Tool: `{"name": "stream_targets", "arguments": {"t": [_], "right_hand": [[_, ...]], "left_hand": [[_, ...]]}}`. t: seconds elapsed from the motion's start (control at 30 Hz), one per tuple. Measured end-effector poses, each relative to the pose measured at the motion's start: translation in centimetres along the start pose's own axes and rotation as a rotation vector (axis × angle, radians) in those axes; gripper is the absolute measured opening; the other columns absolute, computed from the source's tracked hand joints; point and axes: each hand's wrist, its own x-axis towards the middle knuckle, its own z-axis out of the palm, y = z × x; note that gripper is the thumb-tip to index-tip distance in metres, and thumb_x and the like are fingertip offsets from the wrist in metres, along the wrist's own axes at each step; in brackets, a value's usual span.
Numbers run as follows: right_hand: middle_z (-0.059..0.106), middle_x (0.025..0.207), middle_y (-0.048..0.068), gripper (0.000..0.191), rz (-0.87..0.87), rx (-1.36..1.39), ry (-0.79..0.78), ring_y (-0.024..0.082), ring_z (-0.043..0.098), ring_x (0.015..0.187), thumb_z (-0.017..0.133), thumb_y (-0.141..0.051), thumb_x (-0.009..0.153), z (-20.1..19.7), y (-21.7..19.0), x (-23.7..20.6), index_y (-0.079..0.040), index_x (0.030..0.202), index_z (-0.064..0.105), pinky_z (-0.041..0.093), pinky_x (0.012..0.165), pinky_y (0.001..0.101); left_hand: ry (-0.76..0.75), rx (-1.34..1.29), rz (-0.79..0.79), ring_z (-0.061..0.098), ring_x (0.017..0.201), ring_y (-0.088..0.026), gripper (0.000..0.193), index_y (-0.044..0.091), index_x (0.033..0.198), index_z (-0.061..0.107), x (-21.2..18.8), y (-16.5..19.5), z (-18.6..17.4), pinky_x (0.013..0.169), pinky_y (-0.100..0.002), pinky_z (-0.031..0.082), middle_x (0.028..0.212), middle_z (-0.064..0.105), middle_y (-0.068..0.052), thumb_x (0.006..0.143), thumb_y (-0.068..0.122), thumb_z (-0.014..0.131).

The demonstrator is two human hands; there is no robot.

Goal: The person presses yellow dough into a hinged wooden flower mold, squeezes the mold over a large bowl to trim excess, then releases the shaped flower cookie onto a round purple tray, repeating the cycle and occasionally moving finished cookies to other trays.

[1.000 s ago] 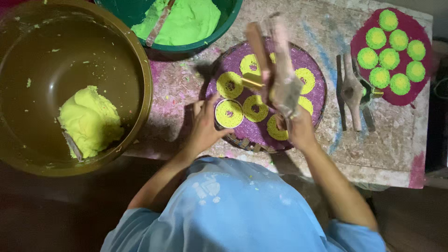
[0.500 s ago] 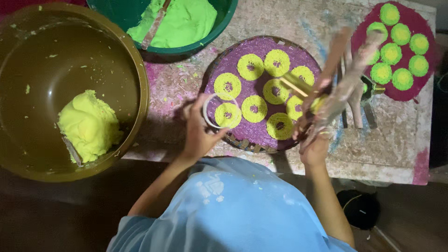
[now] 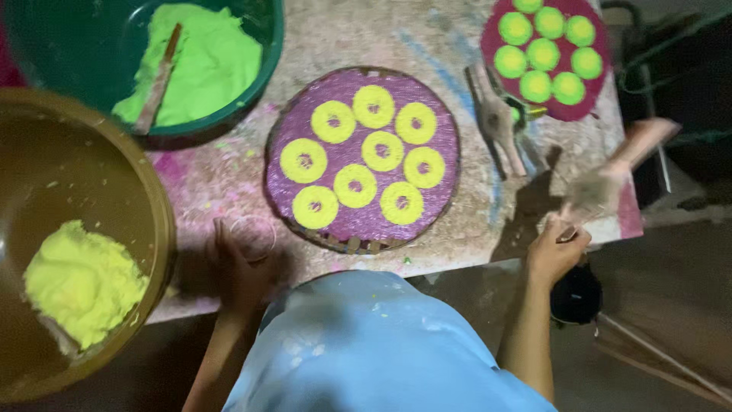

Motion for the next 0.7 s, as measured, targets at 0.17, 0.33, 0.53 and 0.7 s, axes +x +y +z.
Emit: {"name": "stream_targets", "arguments": {"t": [0.17,0.33,0.53,0.7], "right_hand": [[0.069,0.113,0.023,0.069,0.156,-0.479,-0.074,0.047,0.065,0.1,0.084,-0.052,0.084,-3.1,2.5,0.5,-0.002,0.126,0.059,0.05,0.079,0.057],[0.06,0.122,0.031,0.072,0.108,-0.701,-0.12,0.05,0.056,0.115,0.087,-0.052,0.088,-3.3,-0.4,0.9,0.007,0.118,0.059,0.045,0.088,0.0598],[0.051,0.142,0.033,0.114,-0.393,-0.494,-0.292,0.05,0.043,0.135,0.082,-0.07,0.074,3.0,-9.6,7.4,0.008,0.148,0.046,0.034,0.114,0.0585],[0.059,0.133,0.033,0.097,-0.217,-0.66,-0.636,0.047,0.057,0.123,0.084,-0.055,0.072,7.8,-14.5,10.2,0.006,0.14,0.051,0.043,0.102,0.0565]], "left_hand": [[-0.008,-0.089,0.004,0.05,0.136,-0.044,0.079,0.0,0.155,0.04,1.2,1.2,0.7,0.117,-0.052,0.039,0.149,0.051,-0.024,0.087,0.021,0.073],[-0.141,-0.816,-0.093,0.055,0.137,-0.041,0.057,0.0,0.154,0.041,3.0,3.7,1.7,0.114,-0.047,0.043,0.15,0.054,-0.024,0.103,0.018,0.059],[0.129,-0.278,0.045,0.047,0.134,-0.043,0.05,-0.004,0.143,0.049,3.7,6.8,-0.3,0.115,-0.051,0.035,0.14,0.05,-0.026,0.099,0.01,0.069],[0.221,-0.336,0.241,0.04,0.139,-0.04,0.05,-0.004,0.138,0.05,4.9,9.8,-2.4,0.119,-0.051,0.027,0.146,0.047,-0.024,0.092,0.005,0.067]]}}
